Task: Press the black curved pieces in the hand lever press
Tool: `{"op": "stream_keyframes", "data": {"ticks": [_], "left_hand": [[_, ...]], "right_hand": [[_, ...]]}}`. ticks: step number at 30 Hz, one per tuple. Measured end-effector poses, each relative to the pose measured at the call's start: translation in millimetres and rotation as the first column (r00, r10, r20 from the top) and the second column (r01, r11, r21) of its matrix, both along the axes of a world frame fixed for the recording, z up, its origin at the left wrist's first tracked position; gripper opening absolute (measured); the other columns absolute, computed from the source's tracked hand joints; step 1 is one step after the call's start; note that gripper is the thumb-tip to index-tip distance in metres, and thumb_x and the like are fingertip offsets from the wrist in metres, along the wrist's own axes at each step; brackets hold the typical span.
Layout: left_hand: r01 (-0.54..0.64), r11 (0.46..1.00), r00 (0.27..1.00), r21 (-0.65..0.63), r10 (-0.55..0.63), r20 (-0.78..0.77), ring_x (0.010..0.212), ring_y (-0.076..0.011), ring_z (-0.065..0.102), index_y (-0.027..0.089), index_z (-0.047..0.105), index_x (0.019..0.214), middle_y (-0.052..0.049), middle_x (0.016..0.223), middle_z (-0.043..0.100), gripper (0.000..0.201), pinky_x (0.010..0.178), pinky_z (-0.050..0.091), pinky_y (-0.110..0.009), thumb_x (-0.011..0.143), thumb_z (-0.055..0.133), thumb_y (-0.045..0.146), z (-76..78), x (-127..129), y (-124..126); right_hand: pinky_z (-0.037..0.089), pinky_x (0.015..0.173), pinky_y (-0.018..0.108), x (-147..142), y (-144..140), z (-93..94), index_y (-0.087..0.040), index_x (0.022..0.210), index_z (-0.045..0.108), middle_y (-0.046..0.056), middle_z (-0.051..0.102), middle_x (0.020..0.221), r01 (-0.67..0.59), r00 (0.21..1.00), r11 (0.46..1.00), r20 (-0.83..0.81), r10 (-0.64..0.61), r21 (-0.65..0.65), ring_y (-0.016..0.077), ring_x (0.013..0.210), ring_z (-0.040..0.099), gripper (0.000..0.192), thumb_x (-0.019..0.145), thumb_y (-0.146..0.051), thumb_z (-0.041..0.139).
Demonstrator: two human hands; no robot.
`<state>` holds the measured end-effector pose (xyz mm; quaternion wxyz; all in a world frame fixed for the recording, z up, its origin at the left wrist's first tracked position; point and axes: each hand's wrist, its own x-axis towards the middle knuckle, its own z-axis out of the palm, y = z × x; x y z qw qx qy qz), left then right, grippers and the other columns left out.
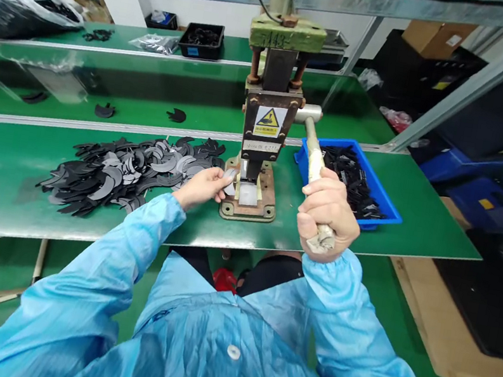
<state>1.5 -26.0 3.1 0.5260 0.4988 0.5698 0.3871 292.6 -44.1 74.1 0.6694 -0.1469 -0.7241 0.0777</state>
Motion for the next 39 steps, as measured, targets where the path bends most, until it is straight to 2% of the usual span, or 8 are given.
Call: {"op": "stream_keyframes", "data": {"ticks": [4,13,20,27,30,33,36,39], "left_hand": [[0.007,0.997,1.000,-0.075,-0.006,0.010,0.046,-0.0101,0.061,0.020,0.055,0.087,0.003,0.057,0.064,0.034,0.048,0.051,-0.020,0.099,0.079,0.041,0.8,20,28],[0.023,0.983,0.992,-0.183,-0.045,-0.115,0.042,-0.0089,0.055,0.021,0.055,0.082,0.005,0.054,0.057,0.036,0.043,0.043,-0.019,0.090,0.088,0.034,10.7,27,48],[0.009,0.957,0.988,-0.289,-0.053,-0.145,0.038,-0.0078,0.049,0.020,0.063,0.085,0.006,0.051,0.053,0.025,0.041,0.039,-0.018,0.088,0.088,0.026,19.8,35,55],[-0.005,0.970,0.994,-0.245,-0.022,-0.108,0.039,-0.0085,0.051,0.021,0.058,0.085,0.006,0.051,0.054,0.027,0.043,0.042,-0.018,0.092,0.083,0.026,16.8,38,50],[-0.088,0.987,0.996,-0.136,0.083,-0.045,0.047,-0.0098,0.058,0.021,0.054,0.093,0.004,0.061,0.060,0.021,0.049,0.050,-0.021,0.101,0.073,0.028,6.0,46,29],[-0.082,0.985,0.997,0.149,0.080,0.019,0.065,-0.0122,0.068,0.021,0.060,0.106,-0.001,0.082,0.068,0.012,0.060,0.057,-0.024,0.104,0.067,0.030,-10.9,51,-13],[-0.010,0.896,0.980,0.444,0.097,-0.173,0.087,-0.0184,0.073,0.020,0.068,0.117,-0.010,0.100,0.073,0.020,0.075,0.060,-0.032,0.106,0.063,0.037,-25.6,39,-67],[-0.087,0.845,0.900,0.528,0.294,-0.321,0.114,-0.0285,0.069,0.022,0.073,0.119,-0.015,0.118,0.074,0.025,0.103,0.055,-0.046,0.102,0.070,0.040,-33.0,-2,-122]], "right_hand": [[0.057,0.115,0.062,1,0,0.3,-0.027,0.069,0.057,-0.005,0.065,0.069,0.002,1.000,1.000,0.016,-0.002,0.006,0.0201,0.089,0.072,0.026,0.088,-0.031,0.075],[0.059,0.113,0.059,-5,0,-4.7,-0.028,0.068,0.058,-0.007,0.065,0.067,0.027,0.998,1.000,-0.061,-0.027,-0.003,0.0188,0.085,0.073,0.026,0.087,-0.037,0.074],[0.061,0.110,0.060,-6,0,-3.7,-0.028,0.067,0.056,-0.006,0.063,0.064,0.059,0.996,0.998,-0.073,-0.059,0.001,0.0185,0.082,0.072,0.029,0.089,-0.039,0.072],[0.060,0.109,0.062,-4,1,-1.4,-0.027,0.066,0.054,-0.005,0.063,0.065,0.061,0.997,0.998,-0.040,-0.061,0.010,0.0202,0.083,0.072,0.030,0.088,-0.036,0.073],[0.059,0.108,0.061,-3,3,-0.4,-0.026,0.066,0.056,-0.004,0.063,0.064,0.024,0.999,0.999,-0.044,-0.022,0.042,0.0207,0.082,0.072,0.028,0.086,-0.032,0.075],[0.058,0.107,0.062,-3,5,0.2,-0.025,0.065,0.057,-0.003,0.065,0.064,0.011,0.998,0.998,-0.055,-0.008,0.055,0.0212,0.081,0.072,0.029,0.085,-0.035,0.077],[0.059,0.105,0.063,-5,9,-1.2,-0.025,0.062,0.057,-0.005,0.065,0.063,0.036,0.995,0.999,-0.098,-0.032,0.036,0.0206,0.079,0.072,0.036,0.086,-0.042,0.079],[0.059,0.104,0.065,-8,12,-3.6,-0.025,0.059,0.055,-0.005,0.064,0.061,0.053,0.991,0.998,-0.126,-0.049,0.029,0.0199,0.077,0.072,0.042,0.085,-0.047,0.080]]}}
